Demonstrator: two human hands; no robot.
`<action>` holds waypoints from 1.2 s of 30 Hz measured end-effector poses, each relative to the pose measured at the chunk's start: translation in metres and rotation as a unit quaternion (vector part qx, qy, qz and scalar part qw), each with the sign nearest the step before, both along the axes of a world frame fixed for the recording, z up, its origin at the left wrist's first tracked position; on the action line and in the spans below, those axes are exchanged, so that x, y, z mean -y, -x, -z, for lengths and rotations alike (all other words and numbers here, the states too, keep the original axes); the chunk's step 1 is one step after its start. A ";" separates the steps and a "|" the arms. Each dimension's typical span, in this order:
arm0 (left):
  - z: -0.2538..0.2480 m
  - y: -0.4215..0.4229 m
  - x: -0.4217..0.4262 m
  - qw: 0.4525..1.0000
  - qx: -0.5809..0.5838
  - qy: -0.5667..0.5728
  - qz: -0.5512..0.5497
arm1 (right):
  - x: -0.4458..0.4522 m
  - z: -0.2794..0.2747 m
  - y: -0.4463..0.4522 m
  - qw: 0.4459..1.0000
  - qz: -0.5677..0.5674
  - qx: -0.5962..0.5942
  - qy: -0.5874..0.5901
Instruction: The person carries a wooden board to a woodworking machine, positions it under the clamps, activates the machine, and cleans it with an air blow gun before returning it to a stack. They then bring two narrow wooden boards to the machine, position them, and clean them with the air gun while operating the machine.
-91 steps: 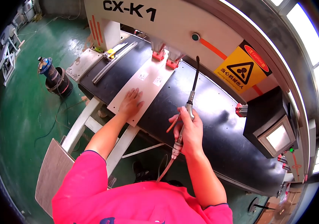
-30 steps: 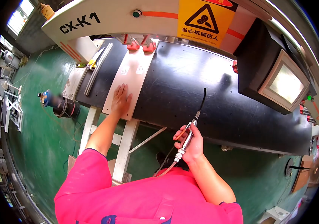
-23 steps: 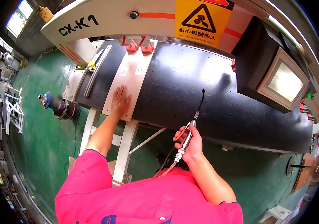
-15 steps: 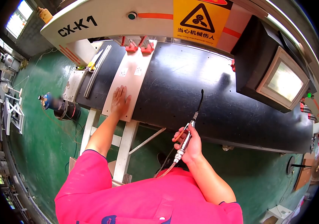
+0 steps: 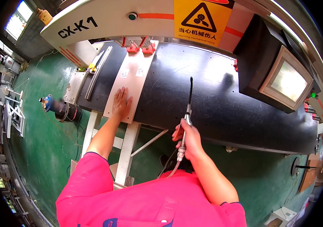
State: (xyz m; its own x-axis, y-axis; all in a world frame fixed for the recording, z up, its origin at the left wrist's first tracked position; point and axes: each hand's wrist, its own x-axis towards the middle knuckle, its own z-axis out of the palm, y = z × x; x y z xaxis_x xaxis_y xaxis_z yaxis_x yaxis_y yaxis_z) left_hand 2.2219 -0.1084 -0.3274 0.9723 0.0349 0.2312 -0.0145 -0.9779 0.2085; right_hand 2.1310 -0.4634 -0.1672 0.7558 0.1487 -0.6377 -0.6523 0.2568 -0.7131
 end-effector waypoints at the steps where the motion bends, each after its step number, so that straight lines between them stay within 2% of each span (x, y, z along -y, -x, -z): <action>1: -0.001 0.000 0.000 1.000 0.001 0.000 0.001 | 0.003 0.000 -0.009 0.998 -0.026 0.036 0.044; 3: 0.001 -0.001 -0.001 1.000 -0.002 -0.004 0.000 | 0.009 -0.008 -0.026 0.986 -0.027 0.090 0.140; 5: 0.002 -0.001 -0.002 1.000 -0.001 -0.008 0.000 | 0.018 -0.014 -0.039 0.981 -0.050 0.096 0.160; 14: 0.003 0.000 -0.001 1.000 -0.001 -0.007 0.001 | 0.003 0.010 -0.021 0.986 -0.151 -0.014 0.074; 26: 0.002 -0.002 0.000 1.000 0.010 0.001 0.008 | -0.013 0.009 -0.010 0.976 -0.202 -0.024 0.072; 31: 0.001 0.000 -0.002 1.000 0.018 0.010 0.015 | -0.020 -0.007 -0.002 0.965 -0.241 0.009 0.103; 36: 0.003 0.000 -0.002 1.000 -0.010 -0.002 -0.006 | -0.029 -0.006 0.006 0.957 -0.277 -0.004 0.090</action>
